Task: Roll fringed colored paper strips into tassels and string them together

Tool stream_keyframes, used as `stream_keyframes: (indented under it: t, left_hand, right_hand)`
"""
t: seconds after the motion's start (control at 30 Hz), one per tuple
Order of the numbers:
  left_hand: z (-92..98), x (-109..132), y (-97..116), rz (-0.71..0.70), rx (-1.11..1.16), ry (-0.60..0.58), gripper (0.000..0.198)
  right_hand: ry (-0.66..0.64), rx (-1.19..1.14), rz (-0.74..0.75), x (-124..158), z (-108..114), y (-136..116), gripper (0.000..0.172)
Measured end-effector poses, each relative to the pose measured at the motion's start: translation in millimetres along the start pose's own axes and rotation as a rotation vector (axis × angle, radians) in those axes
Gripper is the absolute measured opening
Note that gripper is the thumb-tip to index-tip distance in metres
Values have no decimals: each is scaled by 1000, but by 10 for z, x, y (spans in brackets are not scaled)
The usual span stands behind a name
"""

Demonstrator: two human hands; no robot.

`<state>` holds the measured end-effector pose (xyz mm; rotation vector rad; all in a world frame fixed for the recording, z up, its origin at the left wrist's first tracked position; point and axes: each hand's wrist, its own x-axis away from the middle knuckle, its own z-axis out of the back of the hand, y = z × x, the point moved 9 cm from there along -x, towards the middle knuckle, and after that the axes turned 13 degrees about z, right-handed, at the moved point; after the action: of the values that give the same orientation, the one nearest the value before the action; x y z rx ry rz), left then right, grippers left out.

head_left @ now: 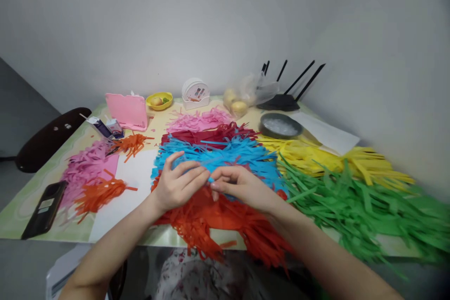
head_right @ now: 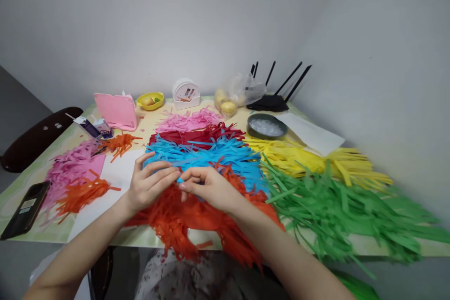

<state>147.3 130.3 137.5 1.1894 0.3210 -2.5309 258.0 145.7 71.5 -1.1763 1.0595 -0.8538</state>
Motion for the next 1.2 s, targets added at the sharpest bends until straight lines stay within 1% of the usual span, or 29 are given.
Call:
stream_keyframes:
  t: [0.07,0.13,0.23,0.3,0.33,0.4,0.47,0.5,0.57,0.6,0.63,0.67,0.7,0.73,0.77,0.8,0.87,0.9,0.93,0.97,1.03,1.1,1.2]
  left_hand:
    - [-39,24,-86,106,40,2,19]
    - [-96,31,-175,256,138,-6,19]
    - [-165,18,-328,543,361,26,19]
    - [-240,16,-440,745,543,43,18]
    - [-308,20,-490,842,643,25,19]
    - [-483,29,-555,1000,830,-52,23]
    - [-629,25,-594,1081,943,-110,28]
    - [-673,16,-621,1095,960,-110,29]
    - [-721,1,-710,1108,942,-64,26]
    - [-728,-1,-774,1117,918,-25,23]
    - [-723,4,-850,1133,896,25,22]
    - [-705,15,-937,1153,879,82,22]
    - [-671,31,-1032,1172,867,150,22]
    - [-633,52,-1127,1191,861,213,22]
    - [-599,74,-1217,1210,859,263,22]
    - [-573,97,-1298,1228,860,296,22]
    - [-560,146,-1419,1273,858,311,22]
    - [-577,168,-1454,1296,858,295,21]
    - [-608,187,-1471,1317,861,269,21]
    - [-647,197,-1471,1329,865,239,21]
    - [-746,193,-1439,1330,882,166,20]
    - [-834,178,-1405,1323,896,114,20]
    - [-899,179,-1409,1332,888,90,20]
  right_hand:
    - [72,-15,49,6,-23,-23,39]
    - [135,-20,140,2,-34,-117,33]
    - [202,-8,274,-31,1,-276,28]
    - [245,49,326,-73,76,-336,25]
    - [263,80,343,-97,115,-349,24]
    - [306,122,367,-143,186,-352,19]
    - [364,164,392,-178,241,-346,12]
    - [396,204,409,-191,266,-351,10]
    - [417,342,454,-236,318,-388,6]
    - [385,442,465,-279,352,-406,8]
    - [334,572,433,-337,425,-394,11]
    - [287,716,357,-396,566,-351,14]
    - [241,859,259,-447,774,-292,16]
    - [234,1010,77,-466,1096,-188,18]
    - [273,1068,-35,-456,1456,-138,21]
    - [316,1106,-115,-434,1817,-100,25]
    - [378,1173,-306,-354,2497,44,26]
    - [379,1189,-403,-311,2772,156,25]
    - [363,1195,-490,-275,2993,284,28]
    - [329,1190,-567,-248,3158,425,30]
    - [249,1171,-679,-219,3364,690,30]
    - [181,1152,-754,-208,3474,898,30]
    - [127,1151,-834,-198,3597,1086,31]
